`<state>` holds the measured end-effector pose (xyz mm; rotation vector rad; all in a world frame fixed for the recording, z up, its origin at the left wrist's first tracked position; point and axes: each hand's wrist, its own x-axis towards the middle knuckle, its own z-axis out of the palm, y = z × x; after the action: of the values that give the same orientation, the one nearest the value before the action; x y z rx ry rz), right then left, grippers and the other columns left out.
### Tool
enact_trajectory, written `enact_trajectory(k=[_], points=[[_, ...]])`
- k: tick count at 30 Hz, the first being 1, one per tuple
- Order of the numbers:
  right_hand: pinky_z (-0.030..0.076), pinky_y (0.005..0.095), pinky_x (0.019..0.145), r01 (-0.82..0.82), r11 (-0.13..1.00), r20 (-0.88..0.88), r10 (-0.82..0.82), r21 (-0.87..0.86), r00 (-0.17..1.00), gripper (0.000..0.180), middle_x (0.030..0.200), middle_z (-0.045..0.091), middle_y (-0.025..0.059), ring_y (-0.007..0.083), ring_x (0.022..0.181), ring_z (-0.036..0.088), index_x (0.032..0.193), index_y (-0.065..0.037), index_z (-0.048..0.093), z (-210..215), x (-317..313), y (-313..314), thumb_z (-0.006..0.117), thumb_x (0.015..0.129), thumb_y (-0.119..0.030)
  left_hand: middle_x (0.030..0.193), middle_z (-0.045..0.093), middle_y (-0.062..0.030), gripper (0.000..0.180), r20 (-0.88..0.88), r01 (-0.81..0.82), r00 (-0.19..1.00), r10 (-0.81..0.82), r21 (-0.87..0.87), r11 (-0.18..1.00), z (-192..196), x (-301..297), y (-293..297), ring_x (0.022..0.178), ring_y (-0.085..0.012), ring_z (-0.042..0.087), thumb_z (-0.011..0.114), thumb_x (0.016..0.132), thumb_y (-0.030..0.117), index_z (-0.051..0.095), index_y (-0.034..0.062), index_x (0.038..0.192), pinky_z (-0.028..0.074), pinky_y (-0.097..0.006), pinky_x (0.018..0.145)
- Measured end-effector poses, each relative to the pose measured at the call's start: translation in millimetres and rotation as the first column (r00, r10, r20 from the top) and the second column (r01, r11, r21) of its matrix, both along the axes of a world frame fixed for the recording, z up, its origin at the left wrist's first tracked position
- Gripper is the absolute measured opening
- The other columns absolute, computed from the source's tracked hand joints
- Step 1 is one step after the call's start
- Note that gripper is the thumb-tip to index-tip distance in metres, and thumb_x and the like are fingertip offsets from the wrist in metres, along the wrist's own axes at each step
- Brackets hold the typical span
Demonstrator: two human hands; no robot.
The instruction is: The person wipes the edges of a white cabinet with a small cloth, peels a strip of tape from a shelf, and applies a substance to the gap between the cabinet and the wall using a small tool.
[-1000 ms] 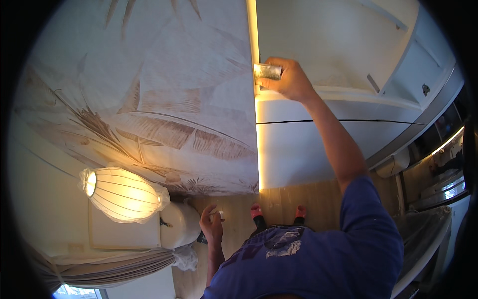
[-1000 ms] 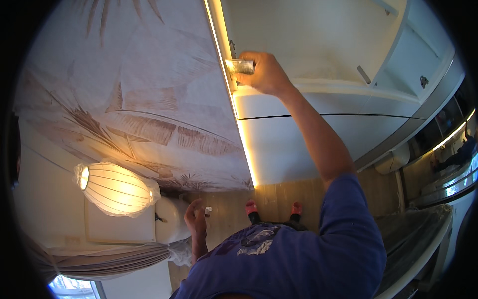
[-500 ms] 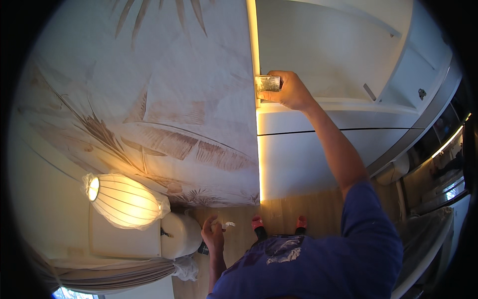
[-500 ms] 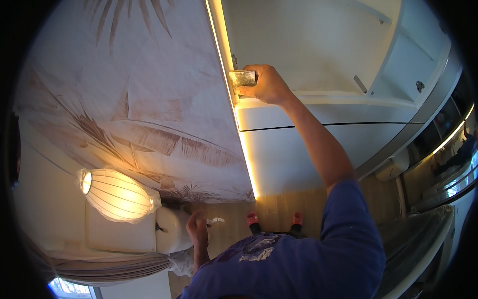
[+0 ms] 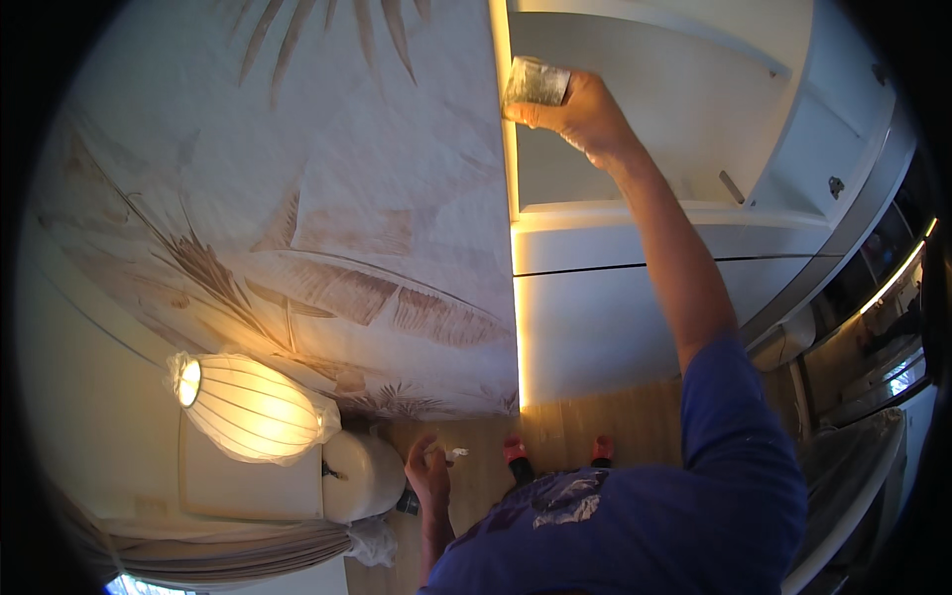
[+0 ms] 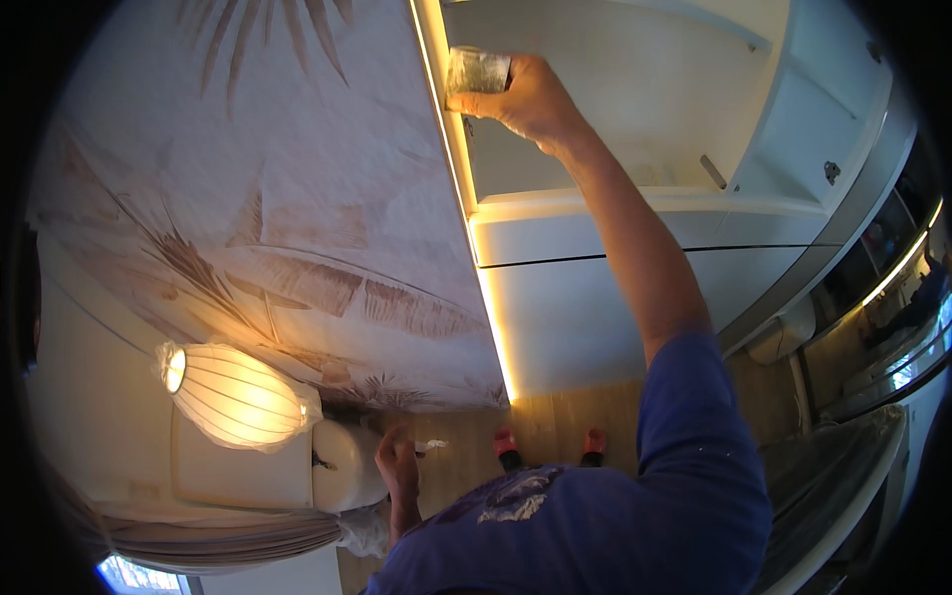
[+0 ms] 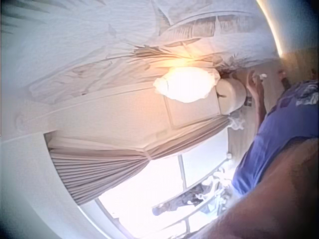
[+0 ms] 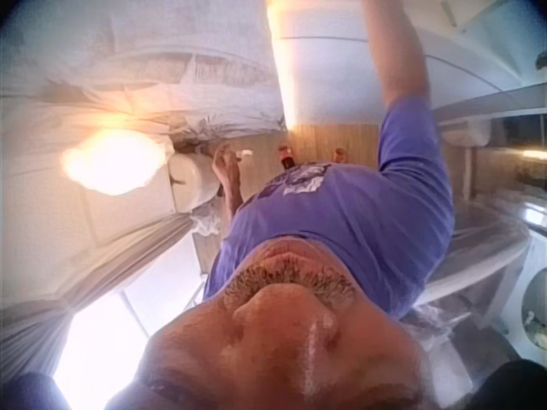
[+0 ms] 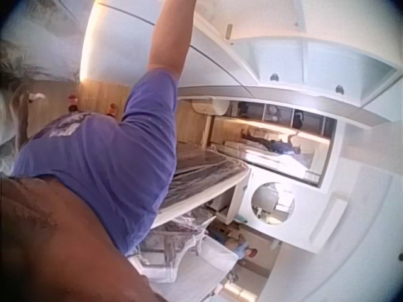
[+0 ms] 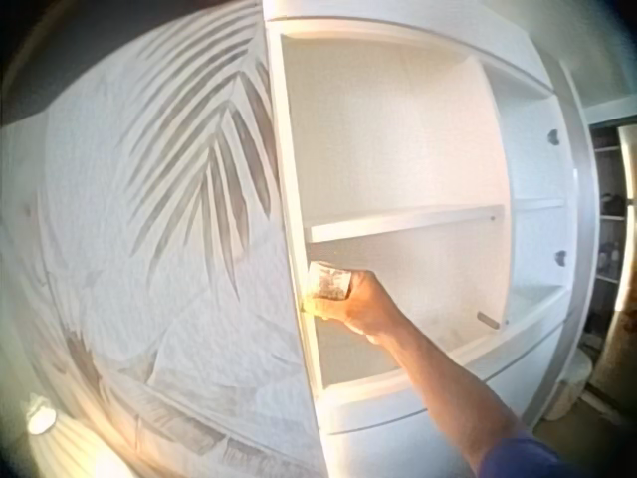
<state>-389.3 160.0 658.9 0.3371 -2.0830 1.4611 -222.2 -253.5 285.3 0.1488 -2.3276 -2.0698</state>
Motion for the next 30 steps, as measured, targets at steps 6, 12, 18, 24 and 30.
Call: enact_trajectory(k=[6,12,18,24,30], points=[[0.056,0.0324,0.078,0.033,0.999,-0.061,-0.033,0.0,0.998,0.023,0.09,0.076,0.003,0.0125,0.083,0.07,0.099,-0.005,0.077,-4,4,1,0.09,0.082,-0.015,0.097,0.069,-0.0156,0.033,0.033,0.033,0.999,-0.033,-0.014,0.999,0,-3,-2,0.072,-0.0184,0.068,0.061,0.088,0.006,0.07,-0.0074,0.117,0.058,-0.031,0.065],[0.052,0.0282,0.064,0.321,0.946,-0.261,-0.321,-0.046,0.91,0.022,0.078,0.074,0.0008,0.0074,0.071,0.066,0.094,-0.006,0.078,64,19,-30,0.088,0.086,-0.025,0.098,0.069,-0.0164,0.033,-0.008,0.005,1.0,-0.005,0.001,1.0,-1,-4,-5,0.074,-0.0193,0.07,0.06,0.088,0.005,0.07,-0.0085,0.116,0.06,-0.032,0.065],[0.046,0.0274,0.054,0.319,0.948,-0.165,-0.316,-0.007,0.934,0.023,0.071,0.071,0.0006,0.0053,0.06,0.06,0.092,-0.005,0.078,58,22,-22,0.085,0.088,-0.027,0.102,0.07,-0.0184,0.032,-0.009,0.012,1.0,-0.012,-0.005,1.0,1,0,-5,0.075,-0.0203,0.07,0.059,0.087,0.003,0.07,-0.008,0.115,0.061,-0.033,0.065],[0.046,0.0277,0.051,0.423,0.905,-0.242,-0.4,0.048,0.884,0.026,0.07,0.073,0.004,0.0062,0.055,0.059,0.093,-0.005,0.077,98,23,-22,0.085,0.087,-0.029,0.101,0.071,-0.0177,0.031,-0.044,-0.009,0.999,0.009,0.0,1.0,-1,-4,-8,0.072,-0.0202,0.071,0.058,0.085,0.002,0.071,-0.0077,0.111,0.06,-0.033,0.063],[0.049,0.0268,0.051,0.421,0.906,-0.296,-0.388,0.052,0.873,0.03,0.078,0.076,0.0069,0.0081,0.059,0.067,0.094,-0.002,0.075,152,25,-25,0.086,0.085,-0.027,0.087,0.071,-0.0152,0.031,-0.047,-0.016,0.999,0.015,-0.015,1.0,-8,-3,-12,0.065,-0.0185,0.07,0.059,0.084,0.003,0.072,-0.0072,0.111,0.058,-0.031,0.061]])
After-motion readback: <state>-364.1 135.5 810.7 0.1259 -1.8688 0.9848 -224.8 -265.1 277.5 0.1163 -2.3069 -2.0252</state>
